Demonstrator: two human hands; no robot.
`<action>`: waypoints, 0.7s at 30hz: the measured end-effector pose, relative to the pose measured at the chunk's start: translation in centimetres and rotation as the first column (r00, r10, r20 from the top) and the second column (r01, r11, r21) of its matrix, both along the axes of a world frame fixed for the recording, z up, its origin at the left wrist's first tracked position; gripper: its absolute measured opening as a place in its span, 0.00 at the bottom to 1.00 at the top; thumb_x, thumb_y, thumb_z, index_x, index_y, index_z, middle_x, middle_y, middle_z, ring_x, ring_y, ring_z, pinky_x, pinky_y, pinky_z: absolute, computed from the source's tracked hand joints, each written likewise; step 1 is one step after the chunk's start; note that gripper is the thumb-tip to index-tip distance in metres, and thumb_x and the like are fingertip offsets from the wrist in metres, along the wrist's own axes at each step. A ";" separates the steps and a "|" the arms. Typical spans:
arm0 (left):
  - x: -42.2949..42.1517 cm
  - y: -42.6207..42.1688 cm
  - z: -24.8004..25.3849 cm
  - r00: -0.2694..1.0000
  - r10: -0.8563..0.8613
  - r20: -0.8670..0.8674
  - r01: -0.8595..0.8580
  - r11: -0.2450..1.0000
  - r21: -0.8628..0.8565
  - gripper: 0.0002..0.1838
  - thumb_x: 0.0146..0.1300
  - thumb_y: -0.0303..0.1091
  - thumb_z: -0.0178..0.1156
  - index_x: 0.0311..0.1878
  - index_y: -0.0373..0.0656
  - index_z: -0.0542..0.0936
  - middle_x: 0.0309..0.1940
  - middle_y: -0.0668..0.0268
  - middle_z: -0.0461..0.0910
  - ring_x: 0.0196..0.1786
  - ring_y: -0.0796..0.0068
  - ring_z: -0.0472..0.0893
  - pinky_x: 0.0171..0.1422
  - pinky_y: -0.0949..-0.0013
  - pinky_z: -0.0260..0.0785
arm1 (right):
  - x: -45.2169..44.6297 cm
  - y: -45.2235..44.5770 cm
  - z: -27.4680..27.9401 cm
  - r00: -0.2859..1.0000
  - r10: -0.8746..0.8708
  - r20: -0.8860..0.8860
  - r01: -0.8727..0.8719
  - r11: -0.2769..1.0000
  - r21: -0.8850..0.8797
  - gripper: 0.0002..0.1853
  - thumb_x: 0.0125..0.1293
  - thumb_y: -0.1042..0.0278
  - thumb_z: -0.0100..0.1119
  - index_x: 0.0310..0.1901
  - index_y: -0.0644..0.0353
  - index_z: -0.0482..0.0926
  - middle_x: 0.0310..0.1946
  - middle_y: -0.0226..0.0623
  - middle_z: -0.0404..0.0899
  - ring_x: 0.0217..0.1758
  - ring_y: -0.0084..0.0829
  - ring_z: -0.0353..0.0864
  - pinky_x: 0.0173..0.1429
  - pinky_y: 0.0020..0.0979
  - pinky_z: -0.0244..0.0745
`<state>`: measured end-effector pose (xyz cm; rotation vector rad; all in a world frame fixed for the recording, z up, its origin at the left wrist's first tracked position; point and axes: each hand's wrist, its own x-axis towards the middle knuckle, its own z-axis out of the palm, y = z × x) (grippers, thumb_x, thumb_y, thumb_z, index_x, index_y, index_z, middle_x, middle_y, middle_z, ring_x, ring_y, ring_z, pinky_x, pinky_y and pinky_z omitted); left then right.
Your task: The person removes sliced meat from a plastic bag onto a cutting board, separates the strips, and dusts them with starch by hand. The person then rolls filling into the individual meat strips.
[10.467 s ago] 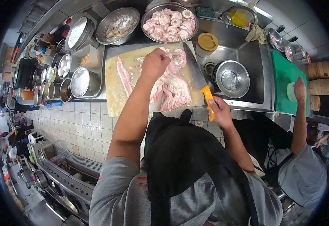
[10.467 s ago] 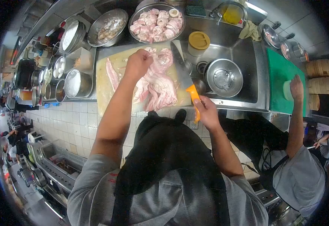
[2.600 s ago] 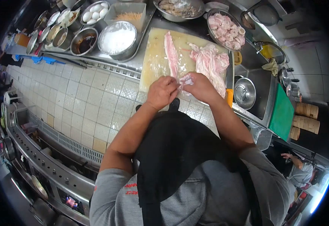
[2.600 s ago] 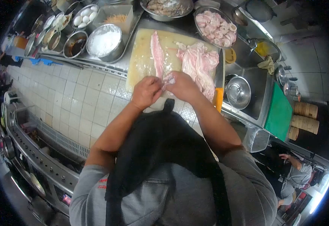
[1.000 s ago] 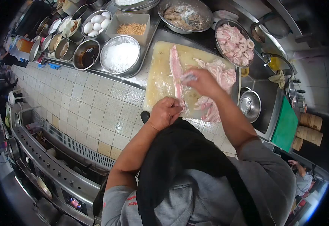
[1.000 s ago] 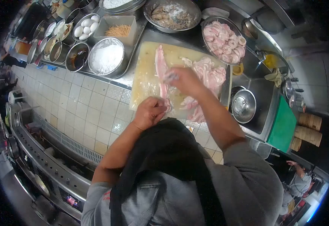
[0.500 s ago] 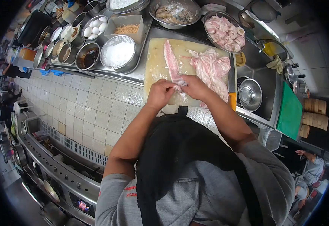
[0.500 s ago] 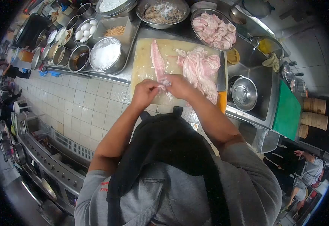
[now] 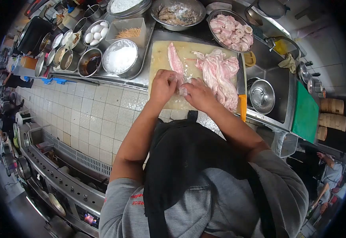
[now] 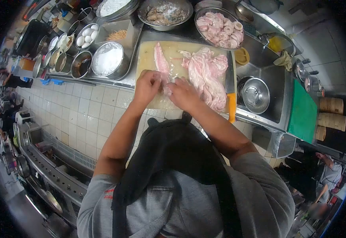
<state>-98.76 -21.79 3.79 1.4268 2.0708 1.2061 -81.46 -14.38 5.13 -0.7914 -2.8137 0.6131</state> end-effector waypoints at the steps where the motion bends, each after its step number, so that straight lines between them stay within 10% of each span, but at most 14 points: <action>1: 0.1 -0.7 0.8 0.998 -0.055 0.042 0.054 0.998 0.027 0.14 0.54 0.25 0.64 0.46 0.42 0.82 0.40 0.59 0.78 0.38 0.63 0.82 0.44 0.64 0.77 | -0.2 0.3 0.3 1.000 -0.005 0.023 0.005 1.000 -0.031 0.19 0.56 0.64 0.65 0.50 0.53 0.79 0.43 0.43 0.73 0.55 0.47 0.73 0.56 0.43 0.73; 5: 0.3 -2.7 1.4 0.945 -0.326 0.008 0.326 0.945 0.041 0.17 0.52 0.26 0.66 0.47 0.46 0.80 0.47 0.59 0.75 0.45 0.57 0.81 0.47 0.59 0.76 | -1.1 1.8 1.5 0.996 0.025 0.081 -0.016 0.994 -0.105 0.18 0.57 0.62 0.65 0.50 0.54 0.79 0.43 0.45 0.72 0.55 0.48 0.73 0.58 0.44 0.72; 14: -0.5 -1.1 0.6 0.940 -0.339 -0.042 0.327 0.930 -0.170 0.19 0.52 0.27 0.65 0.49 0.43 0.78 0.40 0.58 0.76 0.40 0.58 0.81 0.45 0.61 0.74 | -2.7 5.4 1.7 0.955 0.237 0.180 -0.200 0.958 -0.205 0.18 0.55 0.60 0.65 0.47 0.55 0.81 0.47 0.47 0.75 0.56 0.49 0.74 0.61 0.44 0.70; 21: -2.3 1.1 0.2 0.928 -0.371 0.038 0.372 0.910 -0.185 0.14 0.53 0.30 0.66 0.44 0.39 0.82 0.35 0.57 0.79 0.36 0.62 0.81 0.44 0.61 0.73 | -1.3 4.3 1.7 0.977 0.187 -0.106 -0.203 0.964 -0.174 0.24 0.53 0.68 0.68 0.52 0.58 0.75 0.49 0.46 0.74 0.58 0.48 0.72 0.63 0.42 0.68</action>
